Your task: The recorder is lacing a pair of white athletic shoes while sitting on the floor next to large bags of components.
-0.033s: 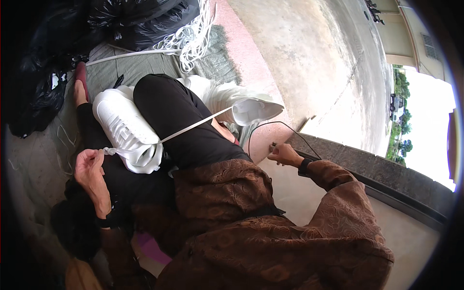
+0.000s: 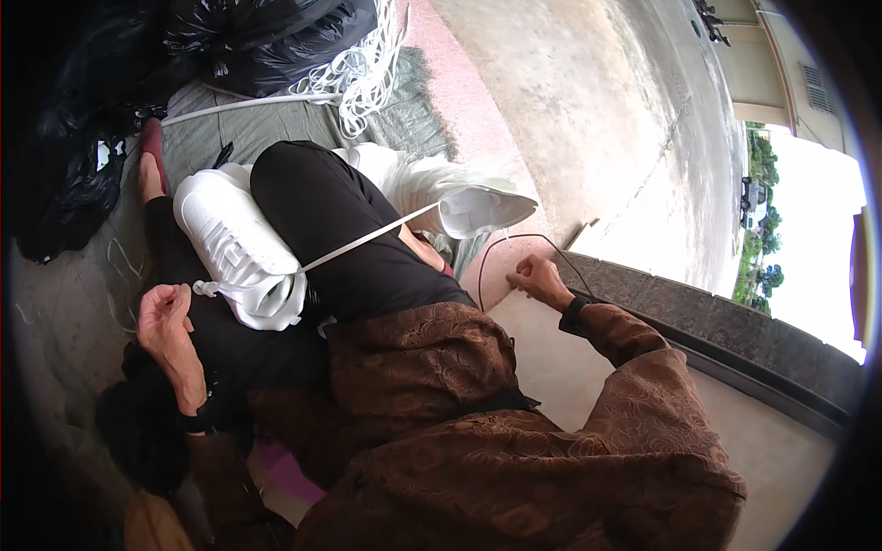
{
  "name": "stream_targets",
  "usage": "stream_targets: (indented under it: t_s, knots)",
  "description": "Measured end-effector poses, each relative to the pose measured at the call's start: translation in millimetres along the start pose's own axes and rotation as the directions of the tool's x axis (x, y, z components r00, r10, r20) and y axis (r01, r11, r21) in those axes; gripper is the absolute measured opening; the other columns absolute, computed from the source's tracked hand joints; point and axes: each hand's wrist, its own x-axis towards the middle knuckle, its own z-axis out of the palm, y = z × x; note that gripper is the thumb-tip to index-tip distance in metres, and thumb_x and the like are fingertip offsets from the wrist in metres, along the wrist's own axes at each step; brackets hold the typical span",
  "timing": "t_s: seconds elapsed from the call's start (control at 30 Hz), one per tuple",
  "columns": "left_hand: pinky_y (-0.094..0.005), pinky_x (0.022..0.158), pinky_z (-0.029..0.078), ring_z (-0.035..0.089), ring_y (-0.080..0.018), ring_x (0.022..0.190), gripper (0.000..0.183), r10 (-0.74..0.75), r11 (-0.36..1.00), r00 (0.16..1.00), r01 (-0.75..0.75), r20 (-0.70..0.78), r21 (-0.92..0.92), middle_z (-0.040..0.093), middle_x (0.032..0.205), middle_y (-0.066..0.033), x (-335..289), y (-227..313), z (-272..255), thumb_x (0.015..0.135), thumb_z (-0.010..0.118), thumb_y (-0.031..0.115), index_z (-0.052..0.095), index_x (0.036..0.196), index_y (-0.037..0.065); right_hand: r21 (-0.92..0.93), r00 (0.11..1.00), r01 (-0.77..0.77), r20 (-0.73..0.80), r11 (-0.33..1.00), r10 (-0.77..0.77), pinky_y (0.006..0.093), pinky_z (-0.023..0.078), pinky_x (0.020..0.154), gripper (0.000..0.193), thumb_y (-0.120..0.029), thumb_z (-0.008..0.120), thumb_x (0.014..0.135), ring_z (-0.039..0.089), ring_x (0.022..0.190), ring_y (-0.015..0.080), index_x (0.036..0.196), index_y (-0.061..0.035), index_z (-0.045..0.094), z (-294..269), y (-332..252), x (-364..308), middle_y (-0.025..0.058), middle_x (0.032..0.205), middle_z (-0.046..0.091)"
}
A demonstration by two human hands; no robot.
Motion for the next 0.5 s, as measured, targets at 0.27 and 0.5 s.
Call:
stream_targets:
  t_s: [0.27, 0.5]
  knots:
    - [-0.0205, 0.056, 0.034, 0.044, -0.0036, 0.060, 0.007, -0.097, 0.992, 0.992, 0.104, 0.085, -0.076, 0.053, 0.073, 0.0035, -16, -10, -19, 0.088, 0.068, 0.006, 0.063, 0.092, 0.003, 0.856, 0.978, 0.056, -0.150, 0.514, 0.144, 0.0488, 0.040, 0.095, 0.064, -0.030, 0.079, 0.074, 0.049, 0.120, 0.0248, 0.129, -0.0136, 0.052, 29, -22, 117, 0.0048, 0.124, 0.058]
    - [-0.0187, 0.058, 0.038, 0.049, -0.0045, 0.064, 0.007, 0.031, 0.997, 0.999, -0.027, 0.045, -0.072, 0.062, 0.085, -0.0009, -51, -27, -31, 0.088, 0.065, -0.003, 0.062, 0.092, 0.002, 0.816, 0.955, 0.271, -0.294, 0.511, -0.038, 0.0398, 0.049, 0.080, 0.035, -0.021, 0.073, 0.084, 0.060, 0.098, 0.0195, 0.114, -0.0058, 0.066, 19, -20, 132, 0.0055, 0.106, 0.066]
